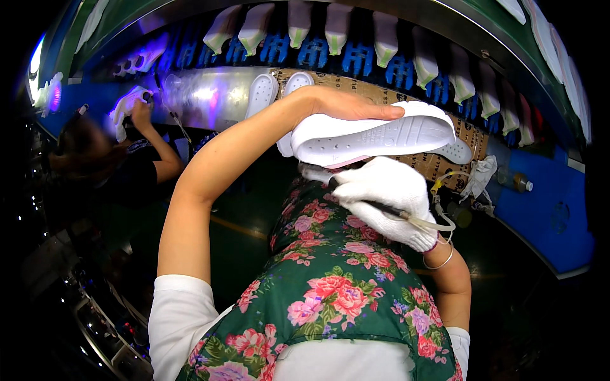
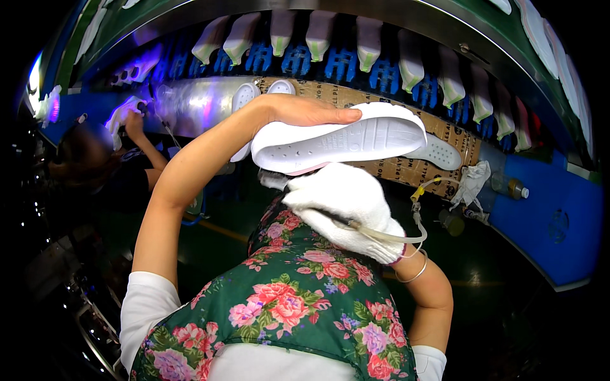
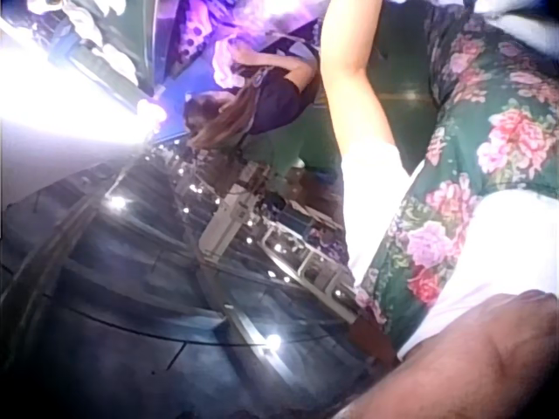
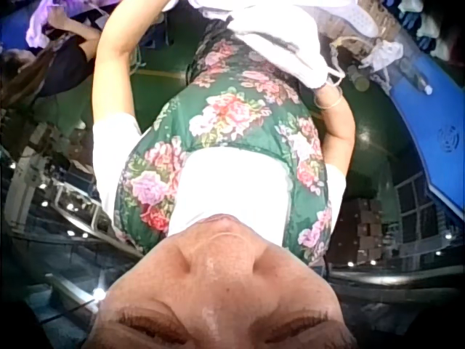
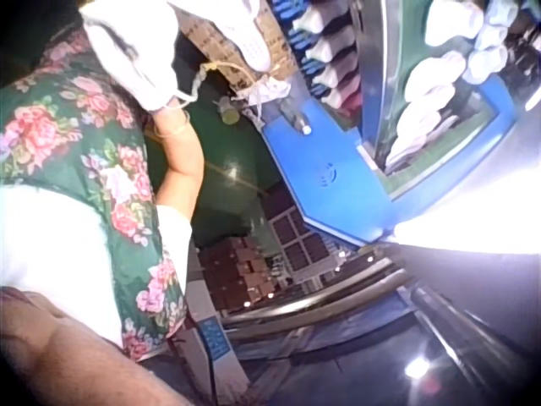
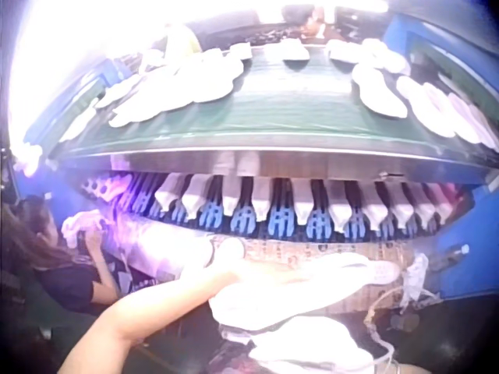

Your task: The person takes shoe soles from an upper conveyor belt by hand and applies liquid across their surfaces using a brush applicator.

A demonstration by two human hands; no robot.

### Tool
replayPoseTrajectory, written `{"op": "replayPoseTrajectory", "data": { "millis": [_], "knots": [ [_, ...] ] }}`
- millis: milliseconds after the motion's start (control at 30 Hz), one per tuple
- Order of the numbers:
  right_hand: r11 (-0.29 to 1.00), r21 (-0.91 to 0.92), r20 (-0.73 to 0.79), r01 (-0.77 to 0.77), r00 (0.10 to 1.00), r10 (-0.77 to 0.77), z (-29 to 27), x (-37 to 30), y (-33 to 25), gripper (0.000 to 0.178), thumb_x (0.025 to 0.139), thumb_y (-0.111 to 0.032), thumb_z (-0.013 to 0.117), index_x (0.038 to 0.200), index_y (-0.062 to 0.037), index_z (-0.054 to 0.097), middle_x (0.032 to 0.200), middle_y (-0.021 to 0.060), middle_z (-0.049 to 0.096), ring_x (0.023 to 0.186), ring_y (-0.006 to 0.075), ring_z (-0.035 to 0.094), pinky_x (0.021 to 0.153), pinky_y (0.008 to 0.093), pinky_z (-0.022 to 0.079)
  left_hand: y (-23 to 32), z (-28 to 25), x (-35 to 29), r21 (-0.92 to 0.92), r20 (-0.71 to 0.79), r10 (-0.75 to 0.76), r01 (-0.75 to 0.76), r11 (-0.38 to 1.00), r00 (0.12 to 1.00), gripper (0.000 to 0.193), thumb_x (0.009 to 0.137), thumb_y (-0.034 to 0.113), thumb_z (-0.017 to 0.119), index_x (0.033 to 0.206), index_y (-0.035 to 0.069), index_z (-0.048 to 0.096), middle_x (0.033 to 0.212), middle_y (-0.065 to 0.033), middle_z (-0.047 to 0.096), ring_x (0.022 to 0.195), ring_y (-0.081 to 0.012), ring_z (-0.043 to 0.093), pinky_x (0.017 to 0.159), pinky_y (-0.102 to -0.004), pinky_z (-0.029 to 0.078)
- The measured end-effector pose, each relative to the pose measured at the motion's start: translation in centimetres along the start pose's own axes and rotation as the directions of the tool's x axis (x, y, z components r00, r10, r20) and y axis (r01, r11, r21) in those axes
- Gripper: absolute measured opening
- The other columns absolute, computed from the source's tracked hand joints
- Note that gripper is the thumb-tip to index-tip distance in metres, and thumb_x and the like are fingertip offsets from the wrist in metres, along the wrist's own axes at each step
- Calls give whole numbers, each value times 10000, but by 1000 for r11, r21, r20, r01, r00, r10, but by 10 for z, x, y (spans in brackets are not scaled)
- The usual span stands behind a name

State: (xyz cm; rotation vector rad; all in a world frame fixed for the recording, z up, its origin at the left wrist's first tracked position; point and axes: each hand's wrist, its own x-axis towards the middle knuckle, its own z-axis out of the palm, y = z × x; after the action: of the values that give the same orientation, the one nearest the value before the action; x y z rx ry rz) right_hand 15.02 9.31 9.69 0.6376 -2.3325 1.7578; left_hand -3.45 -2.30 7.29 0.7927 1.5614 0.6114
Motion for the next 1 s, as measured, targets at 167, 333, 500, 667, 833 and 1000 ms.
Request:
{"op": "replayPoseTrajectory", "data": {
  "millis": [167, 333, 500, 667, 833, 1000],
  "knots": [
    [972, -214, -23, 95, 994, -102, 0, -4, 3, 325, 729, -1, 802, 1027, -103, 723, 993, 97, 730, 836, 295, 698, 756, 381, 557, -17, 0, 19, 76, 2, 72, -72, 994, 997, 1120, 823, 917, 361, 1476, 16, 494, 1527, -270, 430, 1412, -395, 434, 1136, -442, 382],
    [957, -281, -21, 68, 997, -78, -8, -5, 6, 271, 747, -28, 787, 1006, -81, 727, 977, 101, 729, 807, 298, 695, 715, 378, 550, -10, -7, 21, 82, -30, -6, 8, 997, 1000, 1106, 815, 916, 382, 1494, 48, 480, 1531, -251, 437, 1418, -421, 418, 1139, -467, 378],
    [991, -127, -73, -31, 997, 21, 0, -7, -11, 287, 730, 4, 802, 998, -87, 755, 969, 110, 747, 811, 275, 709, 732, 353, 562, 7, -7, -3, -76, -108, -13, 5, 997, 994, 1010, 867, 868, 389, 1501, 89, 487, 1486, -223, 504, 1366, -350, 497, 1094, -434, 429],
    [943, 163, -379, -290, 864, 331, -9, -21, 2, 171, 800, 21, 773, 969, 37, 758, 1016, 151, 760, 901, 214, 723, 823, 318, 554, -25, 1, 13, -622, -141, 31, -113, 775, 990, 864, 943, 775, 394, 1483, 111, 512, 1424, -183, 568, 1228, -221, 602, 988, -316, 520],
    [934, 213, -614, -287, 705, 356, -23, -20, 7, 216, 835, 55, 746, 1051, 57, 743, 1050, 126, 751, 942, 167, 701, 861, 280, 545, -42, 33, 20, -985, -120, 405, -161, 68, 906, 931, 929, 816, 273, 1466, 77, 453, 1122, -274, 660, 850, -433, 715, 702, -567, 623],
    [948, 9, -491, -317, 825, 280, -45, -2, 8, 223, 834, 11, 768, 1057, 16, 758, 1023, 108, 759, 932, 172, 713, 859, 300, 558, -38, 79, 34, -871, -482, 57, -486, 77, 874, 546, 1090, 394, 330, 1436, -11, 454, 1303, -211, 616, 1131, -327, 657, 1018, -478, 535]
  ]
}}
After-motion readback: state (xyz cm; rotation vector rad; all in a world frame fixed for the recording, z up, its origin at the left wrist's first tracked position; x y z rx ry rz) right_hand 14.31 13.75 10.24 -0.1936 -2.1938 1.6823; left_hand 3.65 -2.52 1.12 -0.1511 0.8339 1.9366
